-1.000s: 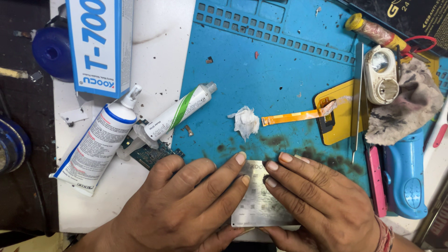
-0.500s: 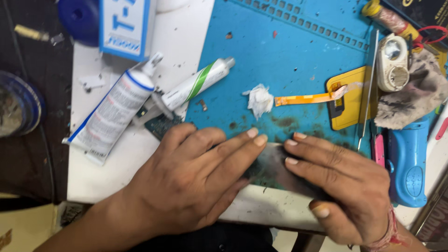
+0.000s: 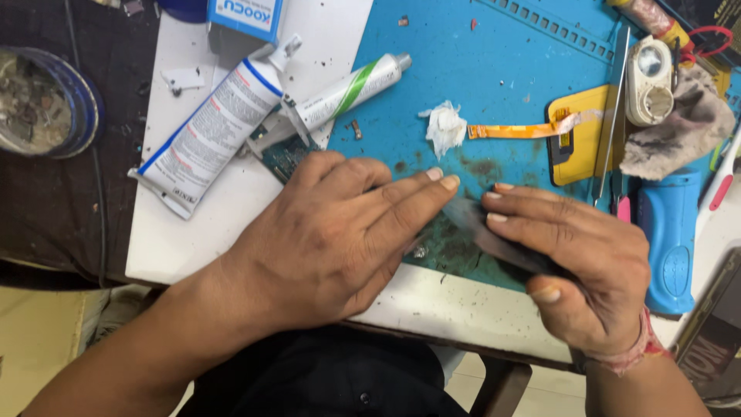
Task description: The person solders a small component onto a mobile phone motherboard using a soldering iron and tweezers, then cleans the area with a small cotton swab and wipes a metal stencil.
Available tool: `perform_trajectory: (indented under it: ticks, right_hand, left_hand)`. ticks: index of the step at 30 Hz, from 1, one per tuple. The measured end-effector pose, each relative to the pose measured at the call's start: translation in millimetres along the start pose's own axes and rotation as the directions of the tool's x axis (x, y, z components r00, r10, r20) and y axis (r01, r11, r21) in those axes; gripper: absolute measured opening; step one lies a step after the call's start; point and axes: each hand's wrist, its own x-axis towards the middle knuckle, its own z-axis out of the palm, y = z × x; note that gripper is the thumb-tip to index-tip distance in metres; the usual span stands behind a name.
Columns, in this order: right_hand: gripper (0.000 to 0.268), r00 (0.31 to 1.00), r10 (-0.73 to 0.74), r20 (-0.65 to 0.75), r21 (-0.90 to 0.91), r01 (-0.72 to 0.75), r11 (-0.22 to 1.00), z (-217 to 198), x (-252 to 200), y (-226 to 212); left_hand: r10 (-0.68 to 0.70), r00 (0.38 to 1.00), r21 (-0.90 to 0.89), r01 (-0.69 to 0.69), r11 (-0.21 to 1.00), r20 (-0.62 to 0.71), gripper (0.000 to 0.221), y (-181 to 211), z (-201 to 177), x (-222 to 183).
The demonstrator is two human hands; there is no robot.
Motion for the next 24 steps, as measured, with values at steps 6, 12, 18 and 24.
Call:
perform_trajectory:
  ticks: [6,12,18,24]
  right_hand:
    - [0.055,0.995,-0.053,-0.087,0.049,0.058,0.997,2.8,-2.8,4.1]
    - [0.046,0.991,-0.046,-0.126,0.145,0.064,0.987,2.3,-10.7,8.4]
    - [0.050,0.937,-0.047,-0.346,0.134,0.099,0.986,9.7,-26.5,12.1]
    - [0.040,0.786,-0.262,-0.559,-0.256,0.136,0.957,8.7,-36.3,11.6]
  left_hand:
    - [0.044,0.999,0.030,-0.044,0.999,-0.029,0.057,1.1,0.8,-2.2]
    - [0.126,0.984,0.028,-0.123,0.992,-0.128,0.055,12.1,-6.2,8.6]
    - [0.049,0.996,-0.116,-0.058,0.992,-0.073,0.016,13.3,-3.8,36.3]
    - [-0.314,0.948,-0.542,0.237,0.806,-0.053,0.012,27.4,3.3,33.9]
